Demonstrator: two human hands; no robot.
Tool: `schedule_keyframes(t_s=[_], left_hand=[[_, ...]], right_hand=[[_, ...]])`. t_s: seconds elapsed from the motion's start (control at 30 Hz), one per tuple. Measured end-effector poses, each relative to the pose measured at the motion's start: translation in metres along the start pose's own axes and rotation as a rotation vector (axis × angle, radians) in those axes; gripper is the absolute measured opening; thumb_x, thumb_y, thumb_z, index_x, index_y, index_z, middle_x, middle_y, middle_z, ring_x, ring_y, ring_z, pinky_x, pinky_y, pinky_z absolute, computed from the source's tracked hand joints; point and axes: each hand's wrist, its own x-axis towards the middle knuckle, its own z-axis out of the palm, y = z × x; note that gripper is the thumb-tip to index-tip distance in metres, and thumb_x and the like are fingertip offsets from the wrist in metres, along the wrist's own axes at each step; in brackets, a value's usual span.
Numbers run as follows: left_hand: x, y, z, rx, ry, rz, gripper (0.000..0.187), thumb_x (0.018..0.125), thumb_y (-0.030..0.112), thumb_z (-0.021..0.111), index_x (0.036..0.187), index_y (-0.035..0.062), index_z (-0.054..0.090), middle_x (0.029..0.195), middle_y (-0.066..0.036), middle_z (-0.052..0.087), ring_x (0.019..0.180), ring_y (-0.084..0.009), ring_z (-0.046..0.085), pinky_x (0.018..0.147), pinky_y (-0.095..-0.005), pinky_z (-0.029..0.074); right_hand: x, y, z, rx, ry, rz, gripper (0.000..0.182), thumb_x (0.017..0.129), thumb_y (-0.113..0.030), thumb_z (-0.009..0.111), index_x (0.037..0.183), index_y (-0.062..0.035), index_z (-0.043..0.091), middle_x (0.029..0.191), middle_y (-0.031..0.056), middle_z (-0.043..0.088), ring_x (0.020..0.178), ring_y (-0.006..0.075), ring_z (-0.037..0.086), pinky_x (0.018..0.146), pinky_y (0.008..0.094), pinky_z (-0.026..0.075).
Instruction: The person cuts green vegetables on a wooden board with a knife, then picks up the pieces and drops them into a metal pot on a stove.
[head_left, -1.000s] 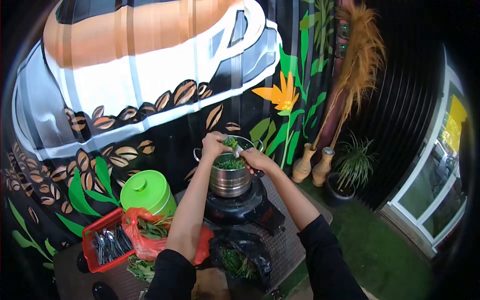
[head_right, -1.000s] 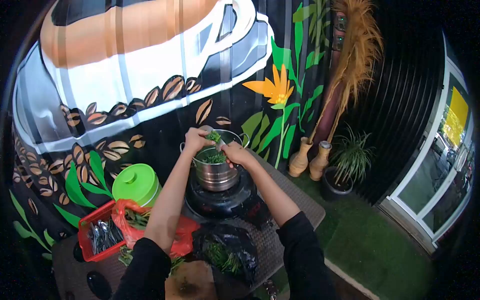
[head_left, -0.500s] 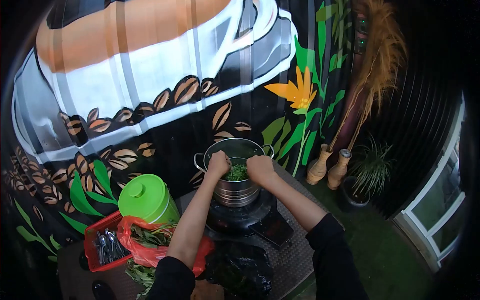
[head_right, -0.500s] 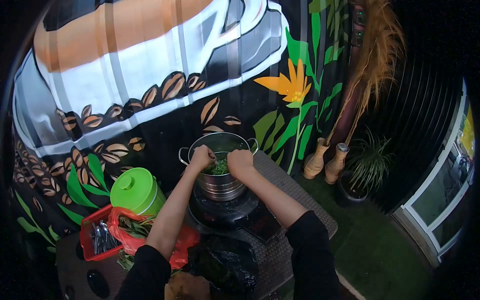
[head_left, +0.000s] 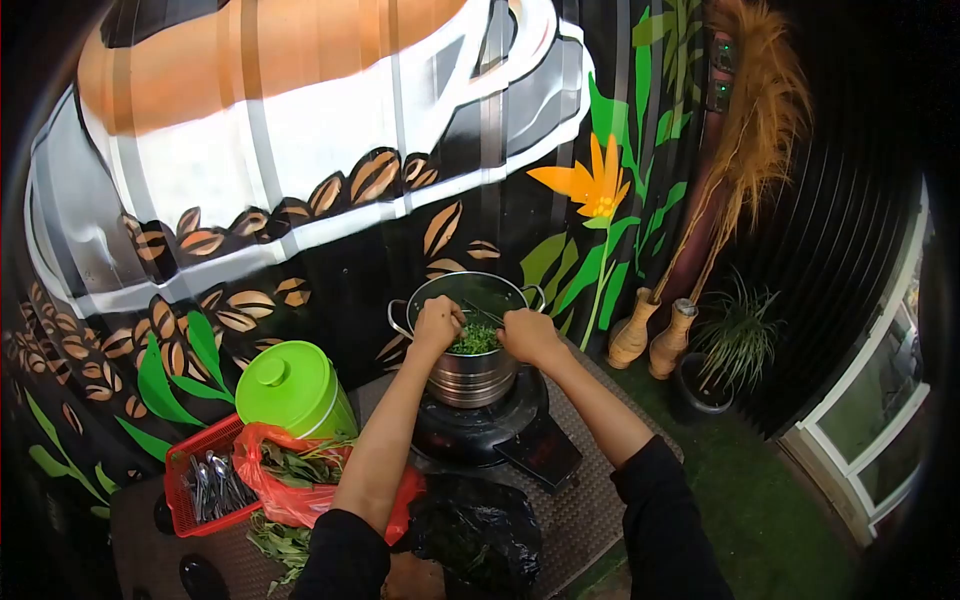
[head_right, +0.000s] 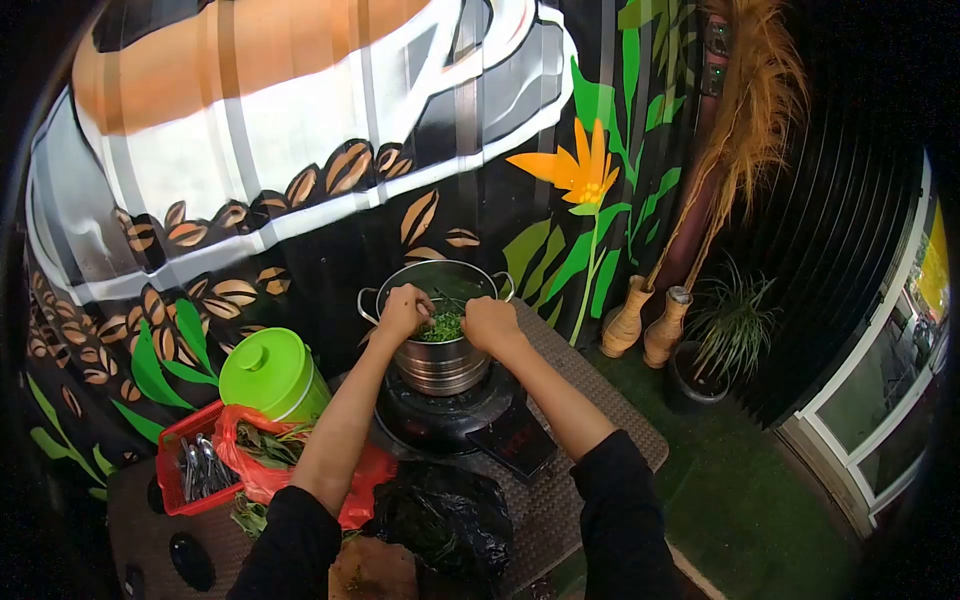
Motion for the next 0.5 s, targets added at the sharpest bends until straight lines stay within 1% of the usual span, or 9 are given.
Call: schedule_keyframes(t_s=[0.07,0.13,0.17,0.23,0.27,0.3,0.37,0.4,0.5], left_hand=[[-0.004,0.009,-0.005,0.017,-0.069,-0.083,0.006,0.069,0.003,0.069,0.074,0.0011,0.071,0.079,-0.021,0.065,0.079,-0.0331,0.064,0.072,-0.0404,0.051],[-0.002,0.002,0.004,0.151,0.064,0.076,0.026,0.063,-0.002,0.067,0.088,0.0043,0.071,0.083,-0.021,0.064,0.082,-0.0356,0.061,0.079,-0.0410,0.049],[-0.001,-0.001,0.008,0.151,0.066,0.077,0.026,0.063,-0.002,0.067,0.088,0.0043,0.071,0.083,-0.021,0.064,0.082,-0.0356,0.061,0.079,-0.0410,0.049],[-0.003,0.009,0.005,0.158,0.377,0.346,0.041,0.065,-0.006,0.062,0.104,0.0057,0.067,0.092,-0.022,0.062,0.084,-0.0377,0.059,0.082,-0.0417,0.047],[-0.003,0.012,0.001,0.169,0.252,0.299,0.046,0.070,-0.006,0.059,0.115,0.0033,0.060,0.101,-0.024,0.061,0.091,-0.0381,0.059,0.086,-0.0406,0.046],[0.001,0.007,0.005,0.170,0.253,0.299,0.046,0.070,-0.006,0.059,0.115,0.0033,0.060,0.101,-0.024,0.061,0.091,-0.0381,0.059,0.086,-0.0406,0.046],[0.012,-0.008,0.018,-0.013,0.089,0.240,0.042,0.072,-0.004,0.054,0.114,-0.0014,0.059,0.104,-0.023,0.061,0.096,-0.0371,0.059,0.083,-0.0400,0.047],[0.012,0.005,0.013,-0.041,-0.058,0.032,0.043,0.072,-0.003,0.052,0.116,-0.0033,0.057,0.113,-0.025,0.057,0.105,-0.0355,0.056,0.089,-0.0394,0.045],[0.009,0.010,0.016,-0.085,-0.085,0.020,0.045,0.073,0.001,0.055,0.118,-0.0018,0.056,0.111,-0.025,0.058,0.105,-0.0357,0.056,0.092,-0.0384,0.044]], right_hand=[[0.001,0.001,-0.001,0.009,-0.026,0.006,0.032,0.081,-0.029,0.059,0.081,0.0023,0.064,0.081,0.0215,0.064,0.078,0.0361,0.064,0.069,0.0452,0.051],[0.000,0.001,-0.002,0.021,-0.022,0.008,0.032,0.081,-0.029,0.059,0.082,0.0026,0.064,0.082,0.0217,0.064,0.079,0.0363,0.064,0.069,0.0453,0.051],[-0.001,0.001,-0.002,0.035,-0.020,0.010,0.032,0.081,-0.029,0.058,0.082,0.0029,0.064,0.082,0.0219,0.064,0.079,0.0364,0.064,0.070,0.0455,0.051],[0.000,0.001,-0.003,0.051,-0.026,0.018,0.033,0.082,-0.029,0.058,0.082,0.0035,0.064,0.083,0.0222,0.064,0.080,0.0363,0.064,0.070,0.0456,0.051],[0.000,0.002,-0.004,0.068,-0.033,0.028,0.033,0.082,-0.029,0.057,0.082,0.0041,0.063,0.083,0.0225,0.064,0.080,0.0362,0.063,0.070,0.0457,0.051],[0.001,0.004,-0.002,0.069,-0.032,0.027,0.033,0.082,-0.029,0.057,0.082,0.0041,0.063,0.083,0.0225,0.064,0.080,0.0362,0.063,0.070,0.0457,0.051],[0.004,0.009,0.003,0.100,-0.001,0.011,0.035,0.083,-0.029,0.057,0.082,0.0052,0.063,0.081,0.0230,0.064,0.077,0.0340,0.065,0.069,0.0446,0.051],[0.004,0.007,-0.001,0.102,-0.001,0.009,0.035,0.083,-0.029,0.057,0.082,0.0052,0.063,0.081,0.0230,0.064,0.077,0.0340,0.065,0.069,0.0446,0.051],[0.007,0.006,-0.010,0.333,-0.217,0.159,0.034,0.083,-0.032,0.059,0.086,0.0010,0.066,0.079,0.0203,0.066,0.069,0.0297,0.067,0.066,0.0421,0.052]])
